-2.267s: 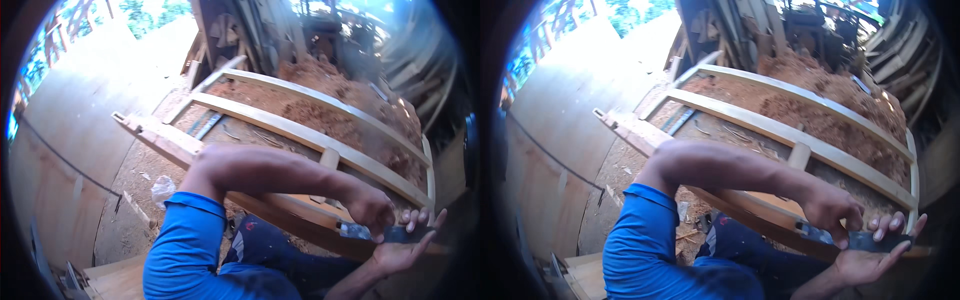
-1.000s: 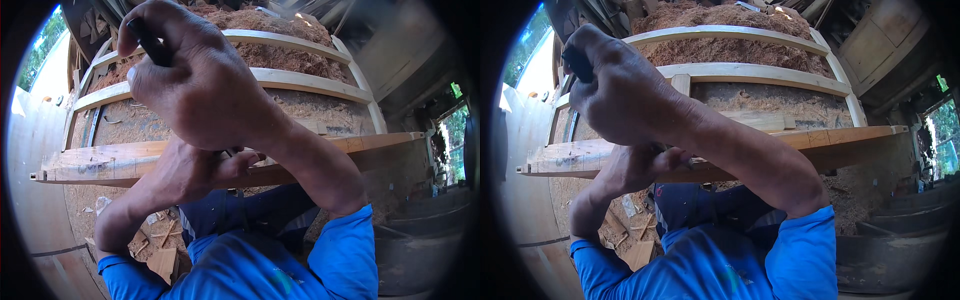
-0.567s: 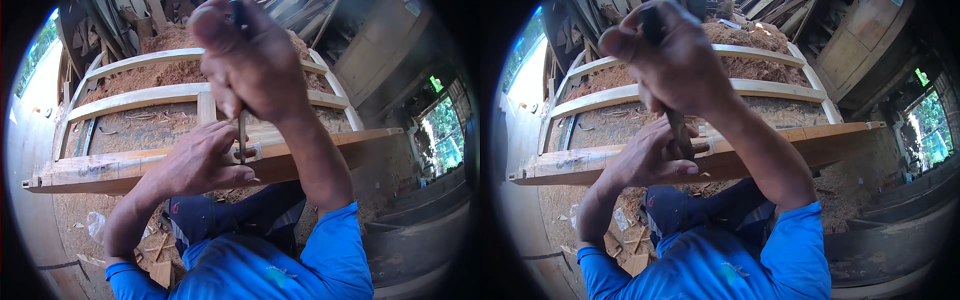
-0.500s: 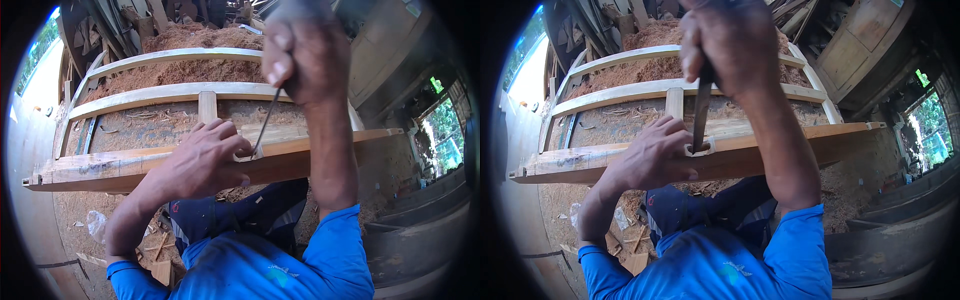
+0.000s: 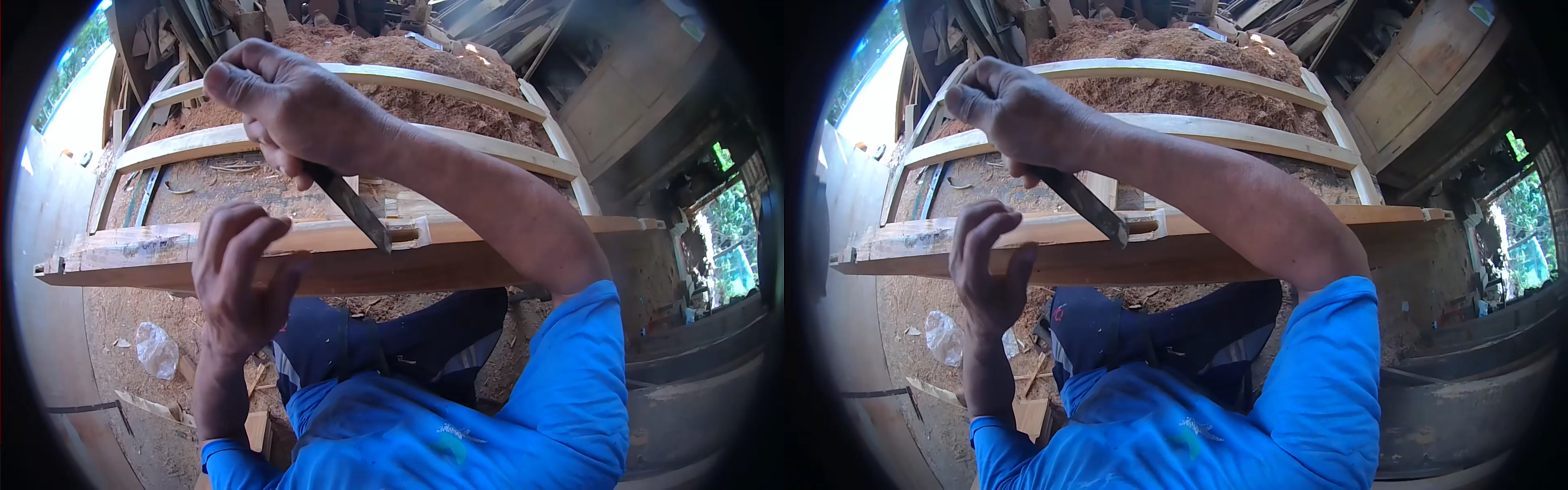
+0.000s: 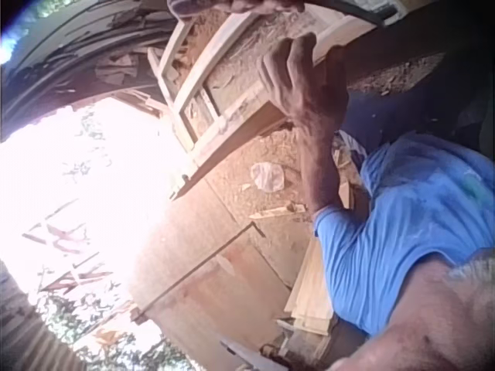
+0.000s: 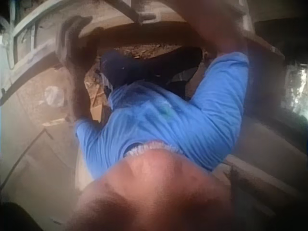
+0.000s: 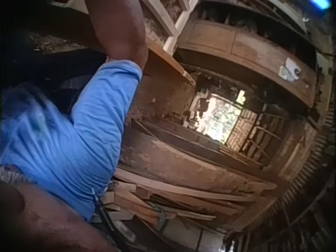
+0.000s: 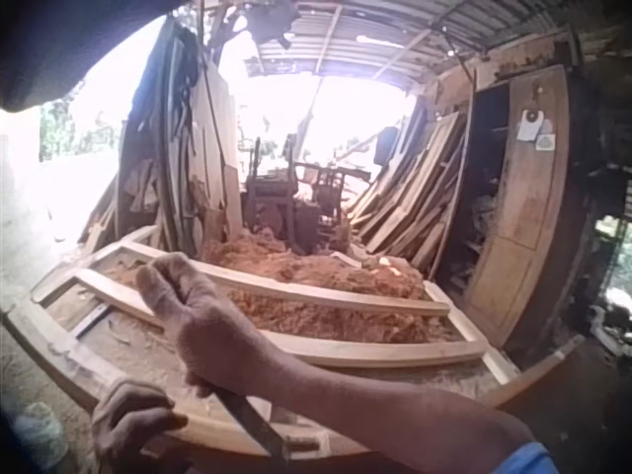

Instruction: The person uses a chisel and hammer to carve a mortise into a wooden beam, then cleans out the debris by hand and uses a small piece of wood to check the fit.

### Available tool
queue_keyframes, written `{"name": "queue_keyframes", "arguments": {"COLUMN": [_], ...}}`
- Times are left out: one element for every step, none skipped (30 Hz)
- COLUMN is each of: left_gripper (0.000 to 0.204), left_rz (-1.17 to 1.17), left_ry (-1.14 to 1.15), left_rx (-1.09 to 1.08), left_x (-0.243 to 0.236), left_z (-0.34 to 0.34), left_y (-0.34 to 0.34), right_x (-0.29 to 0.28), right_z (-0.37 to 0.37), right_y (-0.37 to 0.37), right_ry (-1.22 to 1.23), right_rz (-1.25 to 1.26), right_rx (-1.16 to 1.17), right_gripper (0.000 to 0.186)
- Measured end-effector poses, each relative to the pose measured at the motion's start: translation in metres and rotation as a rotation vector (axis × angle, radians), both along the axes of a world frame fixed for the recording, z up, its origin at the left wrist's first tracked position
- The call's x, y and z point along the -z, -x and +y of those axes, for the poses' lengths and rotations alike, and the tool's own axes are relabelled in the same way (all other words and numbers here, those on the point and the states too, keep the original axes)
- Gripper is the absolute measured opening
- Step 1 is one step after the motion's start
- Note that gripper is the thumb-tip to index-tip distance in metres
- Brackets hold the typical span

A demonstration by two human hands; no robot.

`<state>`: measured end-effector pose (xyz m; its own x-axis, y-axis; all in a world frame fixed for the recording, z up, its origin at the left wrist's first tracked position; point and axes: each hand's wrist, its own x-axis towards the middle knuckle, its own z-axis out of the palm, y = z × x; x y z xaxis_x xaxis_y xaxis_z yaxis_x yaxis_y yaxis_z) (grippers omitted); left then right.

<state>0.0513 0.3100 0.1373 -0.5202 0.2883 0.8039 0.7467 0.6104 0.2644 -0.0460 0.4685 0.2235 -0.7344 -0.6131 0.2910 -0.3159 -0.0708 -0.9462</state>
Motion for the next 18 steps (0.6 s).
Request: {"name": "queue_keyframes", "arguments": {"left_gripper": [0.043,0.05,0.05,0.05,0.05,0.053,0.053,0.054,0.056,0.06,0.06,0.056,0.052,0.052,0.048,0.046,0.046,0.045], "left_rz": [0.033,0.033,0.025,-0.056,-0.136,-0.104,-0.109,-0.064,-0.022,-0.021,-0.029,-0.009,0.011,0.006,-0.039,-0.084,-0.089,-0.147], "left_ry": [0.135,0.173,0.17,0.177,0.183,0.191,0.193,0.233,0.276,0.254,0.258,0.25,0.243,0.245,0.323,0.401,0.399,0.406], "left_rx": [0.022,0.02,0.008,0.006,0.004,0.034,0.028,0.057,0.089,0.045,0.046,0.024,0.002,0.0,-0.038,-0.077,-0.077,-0.062], "left_x": [0.002,0.006,0.009,0.011,0.014,0.016,0.015,0.015,0.015,0.023,0.024,0.021,0.02,0.019,0.019,0.02,0.022,0.026], "left_z": [0.0,0.003,0.004,0.006,0.007,0.008,0.009,0.011,0.013,0.012,0.014,0.017,0.019,0.019,0.019,0.019,0.019,0.016], "left_y": [-0.004,-0.004,-0.003,-0.001,0.001,0.004,0.004,0.004,0.005,0.005,0.006,0.006,0.007,0.006,0.004,0.002,0.001,0.002], "right_x": [0.004,0.003,0.004,0.005,0.006,0.007,0.012,0.02,0.022,0.019,0.024,0.026,0.029,0.031,0.034,0.036,0.039,0.04], "right_z": [-0.007,-0.008,-0.01,-0.011,-0.013,-0.014,-0.019,-0.026,-0.029,-0.027,-0.028,-0.03,-0.031,-0.03,-0.031,-0.033,-0.034,-0.032], "right_y": [-0.002,-0.002,-0.002,-0.001,-0.001,-0.001,0.0,0.003,0.0,-0.003,-0.001,0.0,0.001,0.002,0.0,-0.003,-0.006,-0.01], "right_ry": [0.0,-0.033,-0.035,-0.059,-0.083,-0.105,-0.103,-0.099,-0.092,-0.14,-0.136,-0.103,-0.07,-0.057,-0.058,-0.074,-0.091,-0.096], "right_rz": [-0.011,0.022,0.015,0.029,0.044,0.091,0.087,0.246,0.403,0.266,0.259,0.242,0.225,0.24,0.236,0.272,0.308,0.344], "right_rx": [-0.06,-0.064,-0.077,-0.076,-0.075,-0.064,-0.071,-0.073,-0.072,-0.091,-0.091,-0.11,-0.129,-0.128,-0.129,-0.143,-0.155,-0.146], "right_gripper": [0.053,0.052,0.052,0.052,0.052,0.051,0.051,0.048,0.045,0.043,0.043,0.042,0.042,0.04,0.04,0.039,0.039,0.035]}}
